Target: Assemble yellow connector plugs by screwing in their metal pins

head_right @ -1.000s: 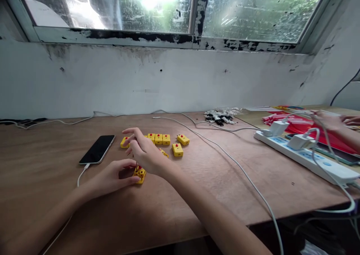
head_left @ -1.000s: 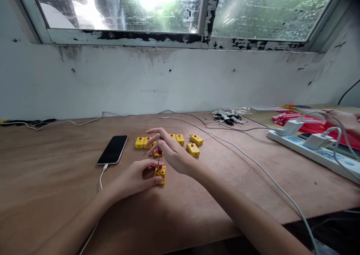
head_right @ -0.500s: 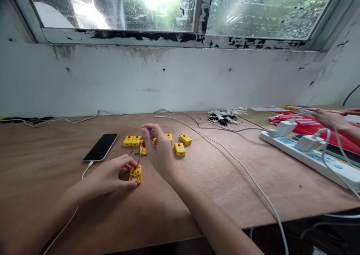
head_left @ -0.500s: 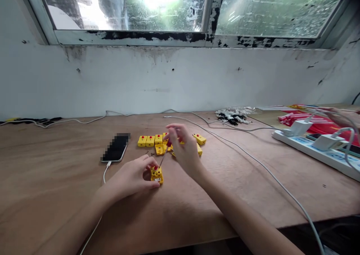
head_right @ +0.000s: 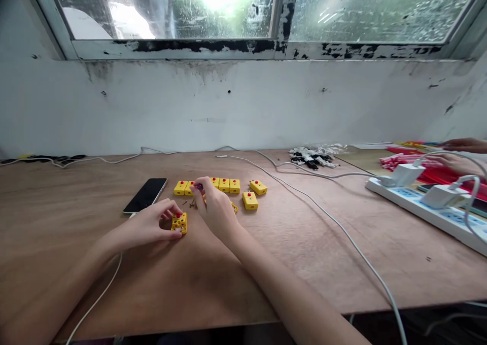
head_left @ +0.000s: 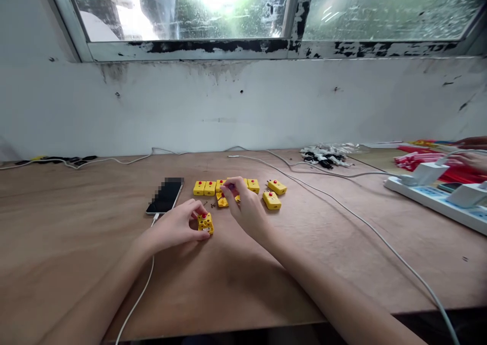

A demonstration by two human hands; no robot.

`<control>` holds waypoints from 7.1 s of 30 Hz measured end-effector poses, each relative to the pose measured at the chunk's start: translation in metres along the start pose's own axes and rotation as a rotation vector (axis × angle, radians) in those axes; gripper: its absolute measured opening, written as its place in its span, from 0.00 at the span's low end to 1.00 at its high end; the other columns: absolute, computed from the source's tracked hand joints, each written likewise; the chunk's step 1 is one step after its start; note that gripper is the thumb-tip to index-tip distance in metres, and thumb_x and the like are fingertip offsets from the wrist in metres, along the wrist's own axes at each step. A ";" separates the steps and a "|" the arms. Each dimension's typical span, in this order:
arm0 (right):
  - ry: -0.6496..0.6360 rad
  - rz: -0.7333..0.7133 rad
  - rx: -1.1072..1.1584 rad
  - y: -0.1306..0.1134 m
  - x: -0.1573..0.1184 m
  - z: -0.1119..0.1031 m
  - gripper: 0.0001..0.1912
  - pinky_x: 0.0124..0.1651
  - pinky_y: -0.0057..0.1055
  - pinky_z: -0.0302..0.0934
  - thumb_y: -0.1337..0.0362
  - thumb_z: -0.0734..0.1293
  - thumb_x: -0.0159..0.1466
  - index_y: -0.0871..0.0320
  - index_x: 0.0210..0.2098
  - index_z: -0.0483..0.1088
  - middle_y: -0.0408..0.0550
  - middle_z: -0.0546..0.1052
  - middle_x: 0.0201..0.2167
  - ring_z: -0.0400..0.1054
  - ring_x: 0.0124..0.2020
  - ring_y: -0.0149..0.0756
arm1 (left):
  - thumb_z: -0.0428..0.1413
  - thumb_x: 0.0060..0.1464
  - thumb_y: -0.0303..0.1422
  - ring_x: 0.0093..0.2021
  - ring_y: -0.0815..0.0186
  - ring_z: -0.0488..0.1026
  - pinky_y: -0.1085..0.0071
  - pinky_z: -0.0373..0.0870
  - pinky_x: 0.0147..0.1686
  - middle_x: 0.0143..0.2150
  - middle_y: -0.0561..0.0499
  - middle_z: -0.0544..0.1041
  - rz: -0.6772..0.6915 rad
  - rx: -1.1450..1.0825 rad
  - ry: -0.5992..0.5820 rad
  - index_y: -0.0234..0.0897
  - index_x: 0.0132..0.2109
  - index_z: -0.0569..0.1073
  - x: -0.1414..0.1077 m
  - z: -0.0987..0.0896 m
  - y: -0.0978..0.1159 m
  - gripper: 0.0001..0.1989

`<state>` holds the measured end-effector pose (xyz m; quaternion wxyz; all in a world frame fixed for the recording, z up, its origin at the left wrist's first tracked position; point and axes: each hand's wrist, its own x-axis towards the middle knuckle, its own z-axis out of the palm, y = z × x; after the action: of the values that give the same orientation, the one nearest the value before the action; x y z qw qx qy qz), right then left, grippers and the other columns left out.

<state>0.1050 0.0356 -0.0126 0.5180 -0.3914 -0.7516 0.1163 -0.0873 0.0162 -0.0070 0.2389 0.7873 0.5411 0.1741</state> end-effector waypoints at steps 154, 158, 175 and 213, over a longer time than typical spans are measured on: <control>0.103 -0.109 0.006 -0.013 0.004 -0.014 0.08 0.34 0.28 0.65 0.64 0.63 0.64 0.56 0.41 0.72 0.47 0.75 0.33 0.69 0.29 0.31 | 0.54 0.57 0.33 0.38 0.65 0.70 0.73 0.69 0.35 0.39 0.50 0.71 0.294 -0.166 0.153 0.38 0.36 0.73 0.017 0.038 0.003 0.05; -0.053 -0.138 0.168 -0.015 0.003 -0.012 0.17 0.45 0.30 0.66 0.65 0.56 0.68 0.54 0.55 0.63 0.49 0.75 0.42 0.70 0.44 0.33 | 0.54 0.57 0.32 0.36 0.66 0.70 0.72 0.69 0.34 0.37 0.50 0.71 0.296 -0.154 0.150 0.37 0.35 0.73 0.017 0.037 0.004 0.05; 0.038 -0.090 0.072 -0.017 0.006 -0.017 0.13 0.36 0.29 0.66 0.64 0.62 0.65 0.54 0.47 0.72 0.47 0.75 0.34 0.69 0.31 0.31 | 0.53 0.57 0.33 0.38 0.64 0.69 0.68 0.68 0.39 0.38 0.49 0.72 0.365 -0.128 0.197 0.38 0.37 0.74 0.018 0.039 0.002 0.06; -0.065 -0.070 0.104 -0.016 0.009 -0.023 0.15 0.43 0.32 0.66 0.63 0.56 0.68 0.54 0.50 0.69 0.49 0.76 0.42 0.70 0.43 0.35 | 0.52 0.58 0.34 0.37 0.64 0.69 0.69 0.67 0.36 0.38 0.49 0.71 0.327 -0.080 0.159 0.38 0.37 0.72 0.014 0.039 0.008 0.06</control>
<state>0.1160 0.0264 0.0125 0.5166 -0.3335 -0.7742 0.1499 -0.0556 0.0191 -0.0343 0.1949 0.8384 0.4156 0.2939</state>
